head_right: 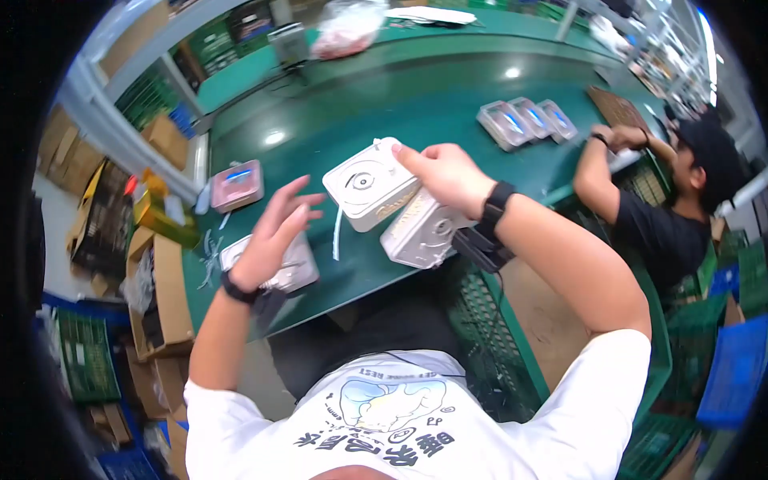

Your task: The person assembles white plastic devices by inserting a light strip into each housing before placing them into a green crate. After filling a layer, the person removes a cardboard divider and continues the assembly and packing process.

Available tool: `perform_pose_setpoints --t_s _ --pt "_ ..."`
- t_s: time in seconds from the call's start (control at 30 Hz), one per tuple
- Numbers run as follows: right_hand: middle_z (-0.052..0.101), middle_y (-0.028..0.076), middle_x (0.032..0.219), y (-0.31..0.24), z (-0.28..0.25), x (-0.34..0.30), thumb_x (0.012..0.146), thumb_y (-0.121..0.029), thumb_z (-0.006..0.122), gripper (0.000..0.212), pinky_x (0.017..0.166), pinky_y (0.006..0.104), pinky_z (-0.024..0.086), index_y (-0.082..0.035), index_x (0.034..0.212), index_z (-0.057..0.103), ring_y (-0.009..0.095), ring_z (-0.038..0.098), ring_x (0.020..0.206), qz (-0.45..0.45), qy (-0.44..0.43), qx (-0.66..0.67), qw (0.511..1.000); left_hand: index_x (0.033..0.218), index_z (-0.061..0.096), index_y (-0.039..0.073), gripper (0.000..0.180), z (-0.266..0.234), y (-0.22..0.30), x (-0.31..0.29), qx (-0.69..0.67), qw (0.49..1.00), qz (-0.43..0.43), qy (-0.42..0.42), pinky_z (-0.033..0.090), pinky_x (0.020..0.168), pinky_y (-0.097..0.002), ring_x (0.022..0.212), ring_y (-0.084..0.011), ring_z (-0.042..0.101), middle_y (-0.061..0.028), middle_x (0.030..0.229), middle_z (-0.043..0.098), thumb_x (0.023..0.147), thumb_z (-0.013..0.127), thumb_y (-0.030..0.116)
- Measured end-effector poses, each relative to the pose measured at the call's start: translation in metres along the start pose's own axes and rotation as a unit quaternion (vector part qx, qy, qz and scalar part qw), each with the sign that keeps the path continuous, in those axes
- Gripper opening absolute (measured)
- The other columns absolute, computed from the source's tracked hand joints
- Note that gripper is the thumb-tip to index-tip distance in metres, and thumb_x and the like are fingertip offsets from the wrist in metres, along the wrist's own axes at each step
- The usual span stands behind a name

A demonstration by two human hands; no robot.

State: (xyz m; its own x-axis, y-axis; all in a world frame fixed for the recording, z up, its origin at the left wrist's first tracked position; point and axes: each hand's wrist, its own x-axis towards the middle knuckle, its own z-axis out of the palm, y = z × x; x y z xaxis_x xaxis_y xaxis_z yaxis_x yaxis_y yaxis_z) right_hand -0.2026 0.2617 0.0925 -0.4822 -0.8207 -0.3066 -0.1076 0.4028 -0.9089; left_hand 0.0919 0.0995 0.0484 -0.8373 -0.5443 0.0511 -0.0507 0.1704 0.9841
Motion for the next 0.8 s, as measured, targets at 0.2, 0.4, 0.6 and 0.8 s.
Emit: perform_pose_setpoints --t_s 0.2,0.4,0.6,0.8 --pt "0.08 0.016 0.113 0.0 0.066 0.065 0.111 -0.068 0.062 0.077 0.094 0.0376 0.06 0.006 0.124 0.078 0.021 0.074 0.103 -0.016 -0.07 -0.148 0.986 0.158 0.053 0.002 0.051 -0.024 -0.022 0.03 -0.093 0.987 -0.11 0.074 0.06 0.101 -0.0336 0.122 -0.0163 0.071 -0.0088 0.139 0.069 0.118 0.065 0.032" --pt "0.079 0.02 0.117 -0.017 0.035 0.103 0.107 -0.081 0.053 0.095 0.098 0.0429 0.059 0.009 0.128 0.077 0.027 0.074 0.106 0.035 -0.148 -0.367 0.918 0.148 0.06 0.001 0.047 -0.065 -0.038 0.056 -0.08 0.994 -0.07 0.007 0.059 0.098 -0.0317 0.116 -0.0163 0.073 -0.0104 0.129 0.072 0.115 0.069 0.033" --pt "0.078 0.013 0.114 -0.012 0.082 0.157 0.108 -0.072 0.063 0.081 0.096 0.0396 0.06 0.005 0.132 0.075 0.022 0.071 0.105 -0.078 -0.191 -0.322 0.924 0.151 0.061 -0.001 0.055 -0.038 -0.039 0.096 0.23 0.946 -0.067 -0.217 0.059 0.106 -0.0401 0.113 -0.0275 0.076 -0.0163 0.125 0.079 0.11 0.071 0.035" --pt "0.076 0.009 0.113 -0.002 0.06 0.162 0.114 -0.054 0.064 0.057 0.091 0.0352 0.059 0.001 0.126 0.074 0.017 0.069 0.098 -0.179 -0.164 -0.178 0.954 0.163 0.05 -0.004 0.073 -0.042 -0.045 0.095 0.376 0.898 -0.056 -0.222 0.057 0.111 -0.0444 0.12 -0.0347 0.076 -0.018 0.125 0.08 0.108 0.071 0.038"
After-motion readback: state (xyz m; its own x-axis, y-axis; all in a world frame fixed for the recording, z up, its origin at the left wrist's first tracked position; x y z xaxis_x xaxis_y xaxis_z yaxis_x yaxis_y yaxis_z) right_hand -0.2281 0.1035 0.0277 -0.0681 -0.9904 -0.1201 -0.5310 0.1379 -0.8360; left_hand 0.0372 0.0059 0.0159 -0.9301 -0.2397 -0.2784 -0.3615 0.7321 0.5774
